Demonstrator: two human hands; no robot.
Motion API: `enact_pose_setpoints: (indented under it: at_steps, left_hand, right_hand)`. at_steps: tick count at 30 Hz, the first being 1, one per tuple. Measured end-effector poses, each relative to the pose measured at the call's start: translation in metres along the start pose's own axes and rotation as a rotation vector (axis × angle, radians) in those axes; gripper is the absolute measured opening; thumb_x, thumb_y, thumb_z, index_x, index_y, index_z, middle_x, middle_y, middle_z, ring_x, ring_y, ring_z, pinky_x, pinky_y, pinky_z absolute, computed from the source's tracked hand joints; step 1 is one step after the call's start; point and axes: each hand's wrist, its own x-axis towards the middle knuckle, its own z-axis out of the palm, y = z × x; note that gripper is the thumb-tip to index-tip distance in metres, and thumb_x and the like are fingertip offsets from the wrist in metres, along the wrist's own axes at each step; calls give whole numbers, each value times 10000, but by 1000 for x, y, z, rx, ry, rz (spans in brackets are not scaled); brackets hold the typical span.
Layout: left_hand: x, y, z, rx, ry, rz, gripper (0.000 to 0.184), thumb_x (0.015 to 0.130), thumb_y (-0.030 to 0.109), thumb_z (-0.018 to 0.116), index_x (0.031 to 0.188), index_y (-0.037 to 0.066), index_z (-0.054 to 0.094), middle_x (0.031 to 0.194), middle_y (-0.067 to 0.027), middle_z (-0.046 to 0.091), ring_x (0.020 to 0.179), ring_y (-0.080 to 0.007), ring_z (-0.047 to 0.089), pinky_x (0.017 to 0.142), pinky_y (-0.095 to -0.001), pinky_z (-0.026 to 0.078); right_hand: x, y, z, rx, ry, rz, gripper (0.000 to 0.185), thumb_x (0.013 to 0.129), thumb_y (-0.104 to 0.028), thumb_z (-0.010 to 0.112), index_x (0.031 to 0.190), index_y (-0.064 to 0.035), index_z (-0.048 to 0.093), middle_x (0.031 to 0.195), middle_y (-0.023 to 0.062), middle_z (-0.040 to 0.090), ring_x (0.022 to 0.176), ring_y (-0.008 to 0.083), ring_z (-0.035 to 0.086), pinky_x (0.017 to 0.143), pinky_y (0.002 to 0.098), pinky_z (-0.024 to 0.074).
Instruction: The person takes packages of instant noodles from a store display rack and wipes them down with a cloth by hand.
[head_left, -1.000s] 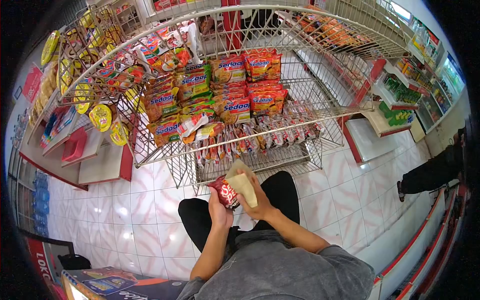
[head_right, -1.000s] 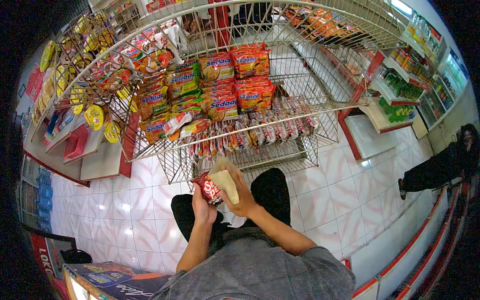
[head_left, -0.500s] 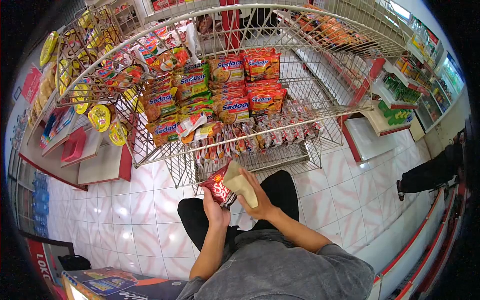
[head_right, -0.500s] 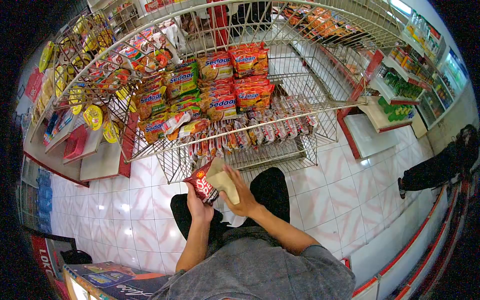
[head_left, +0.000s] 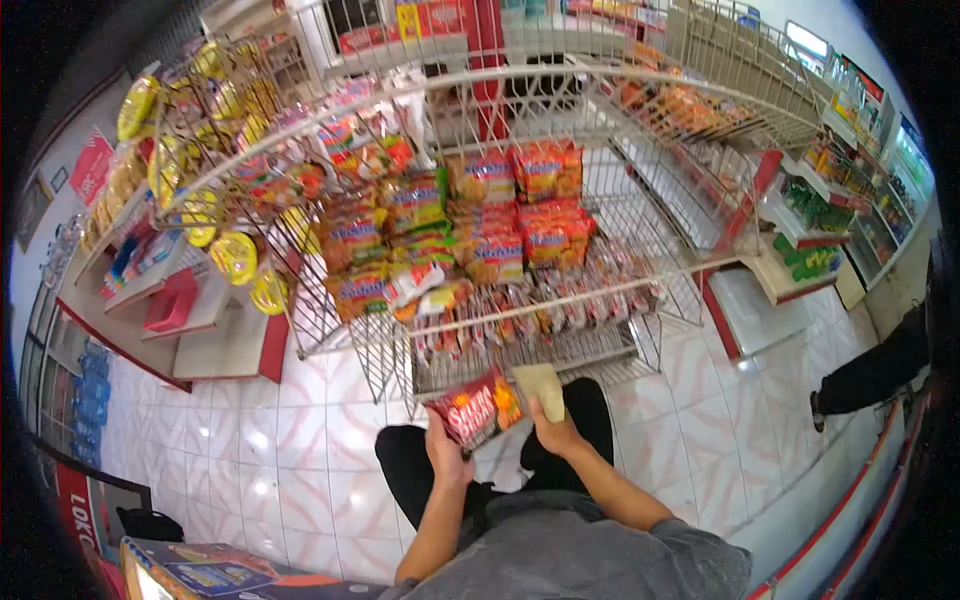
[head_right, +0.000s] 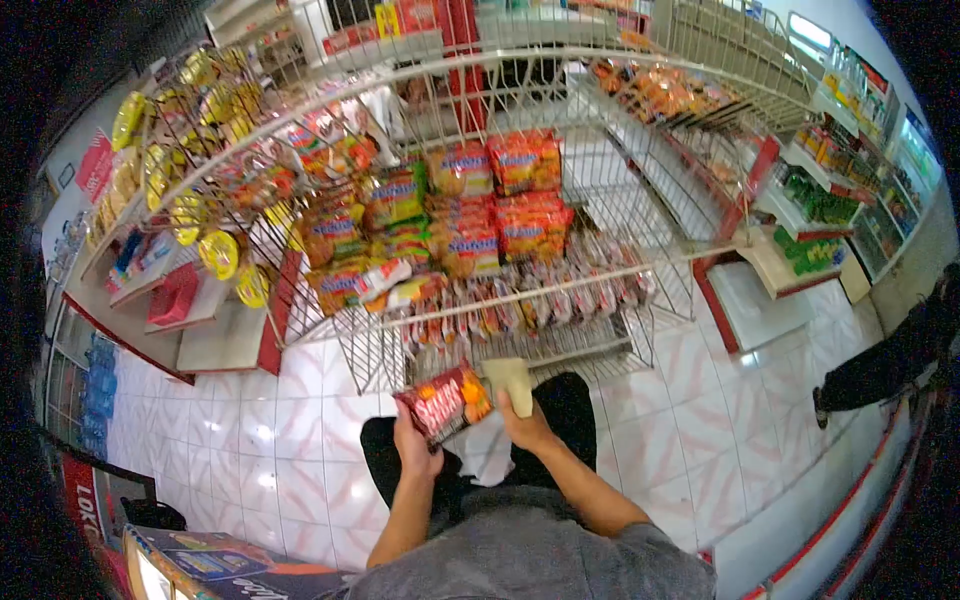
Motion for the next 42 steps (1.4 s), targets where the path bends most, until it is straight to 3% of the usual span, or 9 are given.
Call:
enact_pose_setpoints:
  at_steps: [1, 4, 7, 12, 18, 26, 34, 39, 42]
  left_hand:
    - [1, -7, -8, 9, 58, -49, 502, 975, 439, 369, 1212, 11, 483, 1156, -99, 583, 1017, -219, 599, 889, -380, 481]
    - [-5, -18, -10, -33, 16, -251, 448, 953, 387, 468, 1187, 6, 497, 1082, -84, 619, 934, -193, 625, 834, -349, 502]
    - [-12, -25, -4, 288, -20, -154, 337, 855, 154, 653, 1130, -2, 539, 1020, -109, 642, 842, -171, 643, 732, -300, 527]
    - [-4, -30, -18, 424, -76, -84, 319, 825, 109, 683, 1088, -28, 562, 1010, -103, 644, 862, -168, 637, 771, -297, 516]
    - [-3, -28, -26, 503, -99, -145, 344, 815, 122, 696, 1087, -37, 559, 1011, -109, 638, 867, -161, 627, 784, -305, 511]
    - [4, -3, -34, 292, 112, 21, 291, 819, 141, 699, 1017, -18, 558, 920, -71, 628, 779, -137, 612, 718, -281, 497]
    - [-5, -14, -37, 459, -192, -169, 308, 852, 149, 664, 1080, -30, 560, 978, -66, 633, 856, -119, 602, 786, -267, 488]
    - [4, -24, -36, 705, -91, 58, 372, 870, 208, 653, 1136, -16, 520, 1041, -83, 603, 874, -130, 592, 750, -279, 500]
    - [-2, -33, -29, 716, 146, -153, 407, 881, 269, 638, 1174, 17, 509, 1006, -65, 604, 935, -130, 578, 742, -344, 522]
  right_hand:
    - [-3, -1, -2, -23, -33, 190, 431, 959, -340, 450, 1225, -5, 498, 1197, 136, 561, 1126, 247, 526, 957, 333, 392]
    - [-10, 11, 12, 122, -8, 38, 367, 978, -299, 429, 1176, -5, 523, 1117, 97, 592, 1039, 231, 551, 906, 335, 419]
    - [-13, 9, 15, 109, -33, 31, 370, 977, -304, 431, 1178, -7, 525, 1105, 102, 589, 1025, 224, 552, 903, 327, 418]
    - [-9, 15, 16, 98, -37, -43, 379, 981, -317, 428, 1182, -12, 530, 1104, 88, 591, 1018, 203, 553, 887, 320, 428]
    - [-3, 30, 16, 758, -181, 490, 371, 977, -321, 447, 1193, -31, 534, 1119, 41, 589, 1015, 130, 563, 876, 293, 452]
    - [-23, -55, 4, 347, -316, 659, 423, 987, -311, 428, 1265, 3, 472, 1196, 80, 552, 1094, 165, 525, 939, 312, 426]
    - [-18, -9, 15, 709, -262, 342, 387, 988, -283, 427, 1290, -41, 440, 1198, 58, 542, 1076, 138, 534, 924, 304, 448]
    - [-26, -11, 18, 575, -138, 244, 311, 978, -230, 456, 1207, -29, 521, 1119, 43, 582, 1002, 140, 551, 895, 283, 435]
    - [-31, -19, 18, 315, -136, 22, 294, 966, -201, 477, 1188, -16, 533, 1096, 45, 594, 964, 143, 565, 859, 287, 452]
